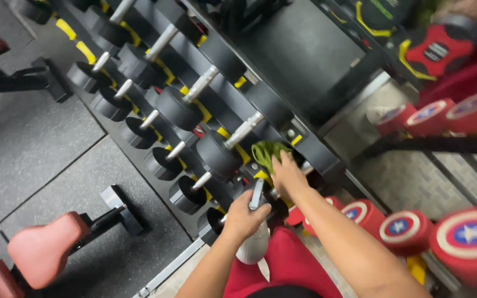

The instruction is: Cleaning gym equipment with a spray bottle and cloth.

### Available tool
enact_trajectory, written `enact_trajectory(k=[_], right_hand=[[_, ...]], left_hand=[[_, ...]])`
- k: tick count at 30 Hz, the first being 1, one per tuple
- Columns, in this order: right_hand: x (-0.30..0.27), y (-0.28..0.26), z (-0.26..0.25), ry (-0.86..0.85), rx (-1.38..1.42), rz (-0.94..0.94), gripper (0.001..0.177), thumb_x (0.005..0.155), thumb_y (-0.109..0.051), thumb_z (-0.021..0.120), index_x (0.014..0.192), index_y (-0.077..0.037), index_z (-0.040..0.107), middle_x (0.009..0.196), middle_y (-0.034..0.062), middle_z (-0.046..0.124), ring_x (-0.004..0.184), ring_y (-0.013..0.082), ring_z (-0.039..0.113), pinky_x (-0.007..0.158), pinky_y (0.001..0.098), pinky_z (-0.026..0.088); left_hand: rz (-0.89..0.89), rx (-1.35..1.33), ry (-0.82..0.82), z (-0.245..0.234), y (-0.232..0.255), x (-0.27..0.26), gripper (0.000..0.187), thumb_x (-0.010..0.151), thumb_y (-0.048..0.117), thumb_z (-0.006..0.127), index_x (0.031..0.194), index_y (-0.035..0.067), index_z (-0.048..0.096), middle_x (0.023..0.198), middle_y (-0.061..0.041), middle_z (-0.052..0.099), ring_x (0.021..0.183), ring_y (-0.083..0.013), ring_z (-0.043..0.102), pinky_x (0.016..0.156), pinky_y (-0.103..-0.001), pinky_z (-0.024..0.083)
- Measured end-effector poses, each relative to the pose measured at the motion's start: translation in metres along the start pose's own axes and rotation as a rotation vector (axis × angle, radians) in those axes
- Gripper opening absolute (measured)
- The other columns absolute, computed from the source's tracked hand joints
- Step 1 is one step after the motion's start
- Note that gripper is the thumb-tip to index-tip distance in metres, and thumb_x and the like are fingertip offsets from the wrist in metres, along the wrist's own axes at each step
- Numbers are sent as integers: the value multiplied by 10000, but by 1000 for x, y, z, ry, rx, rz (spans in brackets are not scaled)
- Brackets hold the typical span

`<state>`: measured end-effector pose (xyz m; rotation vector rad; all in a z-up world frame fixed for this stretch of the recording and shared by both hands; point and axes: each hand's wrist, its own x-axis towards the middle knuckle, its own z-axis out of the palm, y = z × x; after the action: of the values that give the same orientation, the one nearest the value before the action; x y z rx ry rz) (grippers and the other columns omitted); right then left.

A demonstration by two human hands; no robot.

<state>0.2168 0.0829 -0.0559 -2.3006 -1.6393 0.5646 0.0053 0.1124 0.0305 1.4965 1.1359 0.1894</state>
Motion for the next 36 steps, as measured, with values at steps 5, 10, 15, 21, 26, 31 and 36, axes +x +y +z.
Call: enact_trajectory(k=[5, 10, 15, 21, 26, 31, 36], right_hand=[[30, 41, 83, -392, -295, -19, 803, 786, -143, 726, 1511, -30, 399, 1624, 311, 230, 1491, 489, 203, 1194, 472, 305], [76, -9, 46, -392, -284, -15, 634, 943, -204, 543, 1550, -138, 370, 1673, 193, 184, 1558, 409, 159, 1203, 468, 303], [140, -19, 77, -292, -246, -80, 686, 952, -123, 471, 1587, -346, 341, 1721, 107, 101, 1531, 355, 134, 1179, 474, 279], [90, -9, 40, -488, -452, -47, 557, 981, -191, 498, 1532, -156, 428, 1707, 190, 174, 1599, 381, 145, 1195, 516, 329], [22, 50, 61, -523, -491, 30, 738, 920, -298, 618, 1561, -55, 345, 1614, 364, 131, 1486, 559, 119, 1188, 576, 258], [65, 2, 49, -400, -508, -7, 716, 911, -364, 636, 1521, -106, 366, 1638, 303, 108, 1527, 492, 87, 1175, 578, 234], [135, 10, 66, -376, -460, -44, 440, 973, -344, 576, 1404, -258, 575, 1683, 115, 277, 1537, 363, 284, 1250, 474, 286]], left_hand=[[-52, -45, 0, -2, 4, 15, 508, 750, 365, 737, 1151, 56, 693, 1032, -182, 751, 990, -344, 721, 886, -402, 545], [-117, -4, 27, -12, 2, 23, 555, 741, 380, 728, 1196, 64, 684, 1098, -182, 743, 1062, -339, 706, 928, -395, 530], [-193, 1, 22, -20, 1, 24, 580, 750, 412, 729, 1218, 73, 669, 1126, -171, 725, 1080, -326, 692, 932, -389, 527], [-237, -74, -54, -21, 5, 22, 554, 740, 408, 717, 1175, 67, 683, 1075, -168, 744, 1010, -328, 720, 911, -392, 550], [-155, -24, -60, -22, 7, 21, 563, 738, 411, 736, 1184, 72, 683, 1102, -181, 730, 1040, -347, 695, 921, -407, 530], [-121, 2, -65, -23, -4, 16, 555, 751, 415, 741, 1164, 48, 690, 1091, -194, 727, 1039, -365, 688, 924, -418, 525], [-157, -84, -73, -19, -21, 9, 581, 731, 404, 736, 1209, 80, 679, 1083, -178, 732, 1033, -339, 703, 919, -400, 535]])
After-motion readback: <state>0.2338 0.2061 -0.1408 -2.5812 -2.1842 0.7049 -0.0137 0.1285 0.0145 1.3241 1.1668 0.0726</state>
